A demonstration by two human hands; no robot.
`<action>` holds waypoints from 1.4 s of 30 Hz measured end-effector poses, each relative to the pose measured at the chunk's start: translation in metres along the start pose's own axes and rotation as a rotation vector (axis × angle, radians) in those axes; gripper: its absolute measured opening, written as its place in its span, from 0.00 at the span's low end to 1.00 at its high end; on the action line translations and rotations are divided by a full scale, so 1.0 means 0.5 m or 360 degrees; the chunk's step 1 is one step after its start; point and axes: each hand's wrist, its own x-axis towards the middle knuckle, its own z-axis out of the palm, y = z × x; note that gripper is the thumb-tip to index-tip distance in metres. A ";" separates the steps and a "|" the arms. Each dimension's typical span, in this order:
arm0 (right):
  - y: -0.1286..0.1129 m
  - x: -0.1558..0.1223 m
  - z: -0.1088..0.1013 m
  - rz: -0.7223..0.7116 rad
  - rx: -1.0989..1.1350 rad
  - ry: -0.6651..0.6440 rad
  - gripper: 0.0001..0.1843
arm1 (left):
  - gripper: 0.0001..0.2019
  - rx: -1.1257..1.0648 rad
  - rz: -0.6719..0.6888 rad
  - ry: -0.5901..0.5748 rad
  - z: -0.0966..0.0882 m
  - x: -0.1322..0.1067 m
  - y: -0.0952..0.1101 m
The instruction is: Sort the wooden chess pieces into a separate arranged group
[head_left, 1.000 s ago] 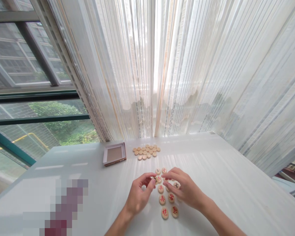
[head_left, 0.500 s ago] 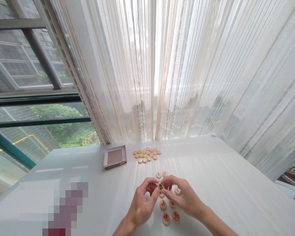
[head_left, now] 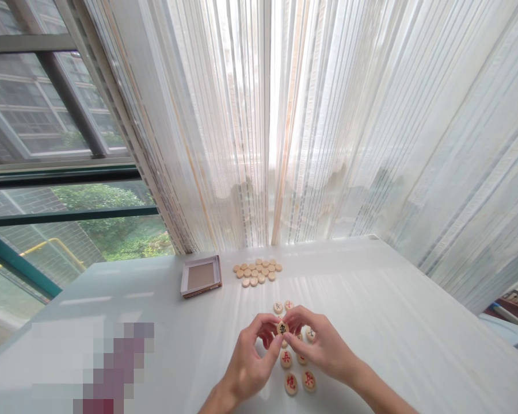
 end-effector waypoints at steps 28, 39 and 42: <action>0.003 -0.004 0.005 -0.0029 -0.0048 -0.0038 0.07 | 0.11 0.0010 -0.0030 0.0039 -0.001 0.001 -0.006; 0.011 -0.005 0.015 -0.0068 -0.0131 -0.0043 0.06 | 0.12 0.0031 -0.0076 0.0113 0.008 0.003 -0.028; 0.016 -0.008 0.019 -0.0100 -0.0186 -0.0050 0.06 | 0.13 0.0035 -0.0069 0.0127 0.006 0.003 -0.026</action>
